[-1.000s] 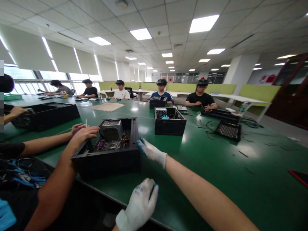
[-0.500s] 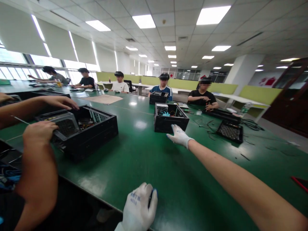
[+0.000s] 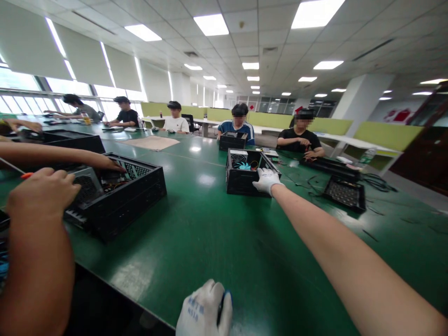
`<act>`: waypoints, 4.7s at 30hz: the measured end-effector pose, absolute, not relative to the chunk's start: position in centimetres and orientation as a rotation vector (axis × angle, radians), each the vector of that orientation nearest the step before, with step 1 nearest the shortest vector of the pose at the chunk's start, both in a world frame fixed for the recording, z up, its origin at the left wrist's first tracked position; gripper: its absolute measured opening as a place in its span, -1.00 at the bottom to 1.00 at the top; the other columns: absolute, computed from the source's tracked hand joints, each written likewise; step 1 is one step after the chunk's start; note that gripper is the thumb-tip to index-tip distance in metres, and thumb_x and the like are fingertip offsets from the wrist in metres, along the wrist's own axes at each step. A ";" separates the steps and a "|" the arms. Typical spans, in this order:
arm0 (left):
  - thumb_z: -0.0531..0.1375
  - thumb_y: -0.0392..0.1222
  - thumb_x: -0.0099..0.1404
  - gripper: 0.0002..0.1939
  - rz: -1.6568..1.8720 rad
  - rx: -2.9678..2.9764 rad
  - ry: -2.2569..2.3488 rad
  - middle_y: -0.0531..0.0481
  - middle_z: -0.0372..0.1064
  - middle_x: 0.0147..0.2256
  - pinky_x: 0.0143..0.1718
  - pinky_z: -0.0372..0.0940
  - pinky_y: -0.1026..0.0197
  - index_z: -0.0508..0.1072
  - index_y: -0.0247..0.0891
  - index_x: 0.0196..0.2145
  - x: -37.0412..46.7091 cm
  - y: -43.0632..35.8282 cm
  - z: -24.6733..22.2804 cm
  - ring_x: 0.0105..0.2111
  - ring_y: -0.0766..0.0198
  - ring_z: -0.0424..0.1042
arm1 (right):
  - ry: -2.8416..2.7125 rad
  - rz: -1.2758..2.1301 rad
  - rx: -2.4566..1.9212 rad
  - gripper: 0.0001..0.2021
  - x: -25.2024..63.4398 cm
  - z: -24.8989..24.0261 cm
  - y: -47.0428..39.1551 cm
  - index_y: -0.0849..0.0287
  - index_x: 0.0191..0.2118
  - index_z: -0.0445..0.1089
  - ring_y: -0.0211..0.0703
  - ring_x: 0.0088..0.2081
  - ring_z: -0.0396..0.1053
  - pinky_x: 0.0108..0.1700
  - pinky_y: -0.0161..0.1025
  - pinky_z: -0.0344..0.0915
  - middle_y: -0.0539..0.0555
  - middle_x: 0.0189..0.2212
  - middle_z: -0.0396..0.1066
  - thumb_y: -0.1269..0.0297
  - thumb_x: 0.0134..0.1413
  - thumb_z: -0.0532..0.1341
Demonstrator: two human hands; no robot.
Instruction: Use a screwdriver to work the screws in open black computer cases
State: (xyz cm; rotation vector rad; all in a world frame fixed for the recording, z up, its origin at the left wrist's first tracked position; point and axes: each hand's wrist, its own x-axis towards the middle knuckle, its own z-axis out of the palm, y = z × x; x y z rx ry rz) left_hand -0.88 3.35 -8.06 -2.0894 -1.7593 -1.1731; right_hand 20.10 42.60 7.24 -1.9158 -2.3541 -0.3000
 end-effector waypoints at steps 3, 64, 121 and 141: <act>0.04 -0.17 0.50 -0.81 -1.151 -2.106 -1.768 -0.01 0.46 -0.40 -0.39 0.42 0.17 0.36 -0.11 -0.31 -1.0 3.3 -8.0 -0.46 0.20 0.51 | -2.371 -0.330 -1.912 -0.46 20.1 7.7 42.3 0.16 0.25 0.33 0.11 0.19 0.34 0.24 0.18 0.23 0.23 0.21 0.35 -0.05 0.31 0.23; 0.07 -0.11 0.51 -0.78 -0.663 -2.842 -1.276 0.05 0.37 -0.37 -0.40 0.12 0.09 0.31 -0.13 -0.35 4.6 -3.2 9.3 -0.41 0.18 0.39 | -2.672 0.134 -0.900 -0.81 29.7 12.4 -2.6 0.11 -0.08 0.50 -0.08 -0.22 0.47 -0.16 -0.17 0.33 0.11 -0.23 0.55 0.15 0.33 0.24; 0.09 -0.08 0.49 -0.77 -0.714 -2.748 -1.363 0.05 0.33 -0.40 -0.45 0.07 0.08 0.28 -0.11 -0.37 4.9 -3.1 8.9 -0.46 0.19 0.35 | -2.898 -0.506 -1.597 -0.55 28.5 10.9 14.9 0.26 -0.11 0.58 0.09 -0.07 0.53 -0.09 -0.13 0.31 0.30 -0.12 0.59 -0.04 0.34 0.12; 0.02 -0.21 0.51 -0.80 -0.399 -2.877 -1.345 -0.17 0.43 -0.03 0.02 0.40 -0.01 0.32 -0.23 0.03 5.9 -0.4 11.6 -0.05 0.05 0.47 | -2.392 0.214 -1.380 -0.63 31.3 11.2 13.1 0.17 -0.31 0.48 -0.17 -0.34 0.37 -0.29 -0.25 0.15 0.07 -0.35 0.50 -0.03 0.34 0.14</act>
